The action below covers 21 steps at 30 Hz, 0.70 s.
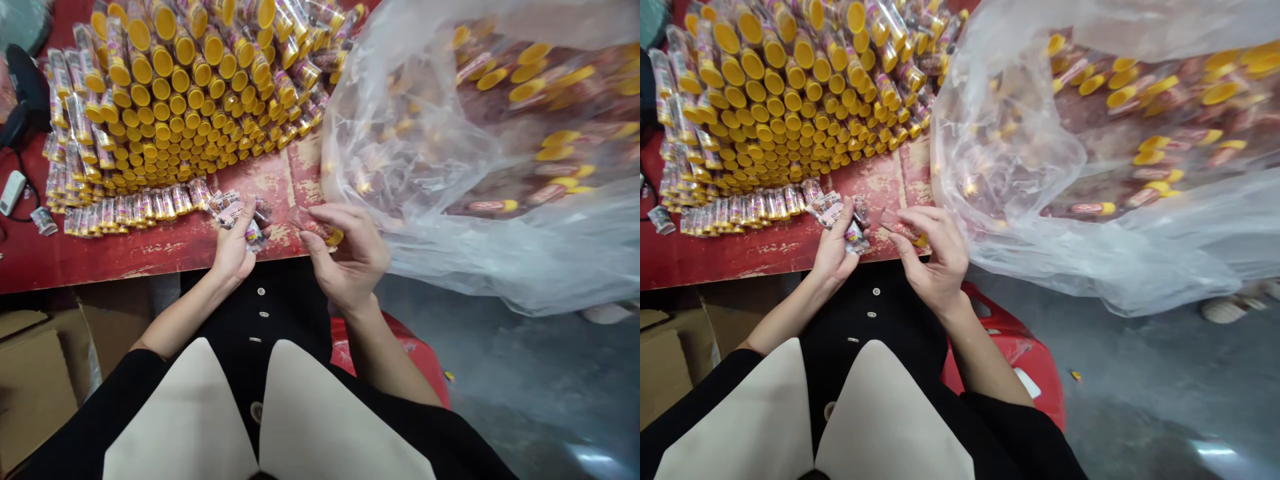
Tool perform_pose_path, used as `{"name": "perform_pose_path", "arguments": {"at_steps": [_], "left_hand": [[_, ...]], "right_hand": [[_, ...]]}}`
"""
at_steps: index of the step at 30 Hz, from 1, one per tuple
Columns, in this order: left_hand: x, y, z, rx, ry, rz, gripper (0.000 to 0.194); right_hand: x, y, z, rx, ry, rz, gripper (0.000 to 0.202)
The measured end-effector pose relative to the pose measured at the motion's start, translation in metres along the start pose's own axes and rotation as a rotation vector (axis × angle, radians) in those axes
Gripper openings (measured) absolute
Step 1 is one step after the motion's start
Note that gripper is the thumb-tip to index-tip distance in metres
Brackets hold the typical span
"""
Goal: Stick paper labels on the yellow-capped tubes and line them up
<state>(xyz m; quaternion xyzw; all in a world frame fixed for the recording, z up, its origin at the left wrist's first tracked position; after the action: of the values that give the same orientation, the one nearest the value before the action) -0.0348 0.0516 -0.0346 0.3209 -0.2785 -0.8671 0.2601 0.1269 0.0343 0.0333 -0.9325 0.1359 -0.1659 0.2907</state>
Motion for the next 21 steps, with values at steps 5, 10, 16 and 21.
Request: {"name": "perform_pose_path", "arguments": {"at_steps": [5, 10, 16, 21], "left_hand": [[0.002, 0.000, -0.004, -0.016, -0.011, -0.018, 0.033], [0.004, 0.000, -0.006, -0.019, 0.014, -0.047, 0.036], [0.003, 0.003, -0.005, -0.050, -0.044, -0.092, 0.037], [0.007, 0.008, -0.006, -0.076, -0.047, -0.055, 0.036]], "right_hand": [[0.001, 0.004, -0.003, 0.042, -0.012, 0.022, 0.036], [-0.003, 0.007, -0.006, 0.100, -0.004, -0.013, 0.033], [-0.002, 0.008, -0.010, 0.133, 0.138, 0.002, 0.028], [-0.004, 0.013, 0.000, -0.007, 0.165, -0.025, 0.023]]}}
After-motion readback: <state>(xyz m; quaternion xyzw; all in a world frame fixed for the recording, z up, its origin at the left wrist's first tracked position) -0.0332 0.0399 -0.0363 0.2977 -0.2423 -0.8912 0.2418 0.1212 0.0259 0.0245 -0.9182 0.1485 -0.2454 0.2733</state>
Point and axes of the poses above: each hand's wrist, its own y-axis away from the middle knuckle, its own x-axis out of the back of the hand, z = x × y, the point moved 7 cm from there along -y, towards the middle knuckle, and after that the axes turned 7 degrees about z, right-handed, at the moved point
